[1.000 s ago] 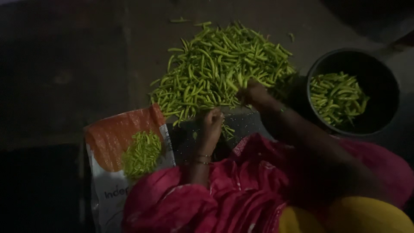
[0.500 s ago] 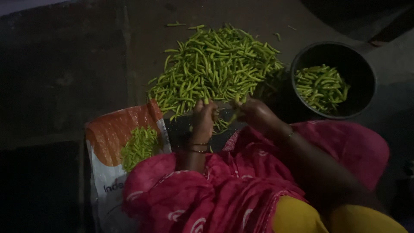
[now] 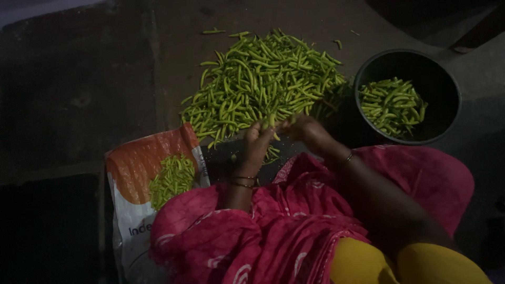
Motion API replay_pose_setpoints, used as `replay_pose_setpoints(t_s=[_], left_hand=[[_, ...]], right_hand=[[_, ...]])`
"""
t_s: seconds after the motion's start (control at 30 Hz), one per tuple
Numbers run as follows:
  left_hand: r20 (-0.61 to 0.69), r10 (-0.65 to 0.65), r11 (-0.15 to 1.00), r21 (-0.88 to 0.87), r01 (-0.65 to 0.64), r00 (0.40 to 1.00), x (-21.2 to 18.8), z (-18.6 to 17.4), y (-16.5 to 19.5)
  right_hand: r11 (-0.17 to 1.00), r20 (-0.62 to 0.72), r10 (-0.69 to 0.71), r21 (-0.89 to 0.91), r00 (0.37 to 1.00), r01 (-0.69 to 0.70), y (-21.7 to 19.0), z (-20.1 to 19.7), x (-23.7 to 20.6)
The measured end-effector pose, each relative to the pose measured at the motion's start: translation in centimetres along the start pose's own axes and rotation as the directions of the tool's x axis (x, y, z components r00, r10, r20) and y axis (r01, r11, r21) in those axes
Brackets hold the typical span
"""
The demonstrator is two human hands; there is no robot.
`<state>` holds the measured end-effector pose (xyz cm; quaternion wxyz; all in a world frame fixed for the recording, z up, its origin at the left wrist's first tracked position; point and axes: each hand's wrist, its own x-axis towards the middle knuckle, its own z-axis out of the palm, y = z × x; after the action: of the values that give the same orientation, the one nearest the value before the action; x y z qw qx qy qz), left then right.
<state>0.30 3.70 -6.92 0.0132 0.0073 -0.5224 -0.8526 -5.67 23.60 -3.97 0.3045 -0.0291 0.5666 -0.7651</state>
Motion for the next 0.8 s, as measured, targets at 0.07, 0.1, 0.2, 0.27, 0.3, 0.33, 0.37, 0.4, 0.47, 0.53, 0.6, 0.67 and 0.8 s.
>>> replay_pose_setpoints(t_s=[0.07,0.1,0.2,0.27,0.3,0.33,0.37,0.4,0.47,0.53,0.6,0.67,0.8], left_hand=[[0.021,-0.062,0.992,0.109,0.059,0.998,0.2,-0.2,-0.1],[0.028,-0.095,0.983,0.163,0.089,0.995,0.2,-0.2,-0.1],[0.019,-0.181,0.970,0.170,0.175,0.983,0.0,0.0,0.1],[0.002,-0.192,0.968,0.167,0.189,0.981,-0.2,0.4,0.5],[-0.008,-0.196,0.967,0.165,0.195,0.980,-0.3,0.6,0.8],[0.000,-0.217,0.965,0.152,0.215,0.976,-0.5,0.7,1.1],[0.008,-0.238,0.962,0.138,0.235,0.971,-0.6,0.7,1.4],[0.017,-0.258,0.959,0.125,0.254,0.966,-0.7,0.8,1.6],[0.003,-0.407,0.912,-0.042,0.407,0.913,-0.9,1.0,1.8],[0.018,-0.458,0.882,-0.112,0.457,0.889,-0.9,0.9,1.5],[0.040,-0.419,0.903,-0.089,0.421,0.907,-1.0,0.6,0.9],[0.014,-0.408,0.911,-0.049,0.409,0.913,-0.9,0.0,0.0],[-0.038,-0.354,0.935,0.006,0.354,0.935,-0.5,-1.0,-2.1]], right_hand=[[0.998,-0.028,-0.017,-0.062,0.999,0.015,-1.0,0.0,0.0],[0.995,-0.042,-0.025,-0.092,0.999,0.021,-1.6,0.2,-0.1],[0.999,0.130,-0.007,-0.051,0.992,0.013,-2.8,1.3,-1.2],[1.000,0.141,-0.026,0.013,0.990,0.024,-3.4,2.2,-1.8],[0.999,0.147,-0.035,0.044,0.988,0.029,-3.7,2.6,-2.0],[0.999,0.157,-0.032,0.001,0.987,0.033,-3.9,2.9,-2.2],[0.998,0.167,-0.029,-0.043,0.986,0.037,-4.1,3.2,-2.2],[0.995,0.176,-0.025,-0.086,0.984,0.041,-4.2,3.4,-2.2],[0.998,0.086,-0.030,-0.057,0.996,0.035,-4.3,3.3,-2.0],[0.998,0.030,-0.049,-0.032,0.998,0.050,-4.1,3.0,-1.7],[0.997,0.008,-0.083,-0.010,0.997,0.083,-3.8,2.5,-1.4],[0.996,0.009,-0.068,-0.050,0.998,0.068,-3.3,2.2,-1.3],[0.936,-0.009,-0.137,-0.327,0.991,0.126,-2.4,2.5,-1.2]])
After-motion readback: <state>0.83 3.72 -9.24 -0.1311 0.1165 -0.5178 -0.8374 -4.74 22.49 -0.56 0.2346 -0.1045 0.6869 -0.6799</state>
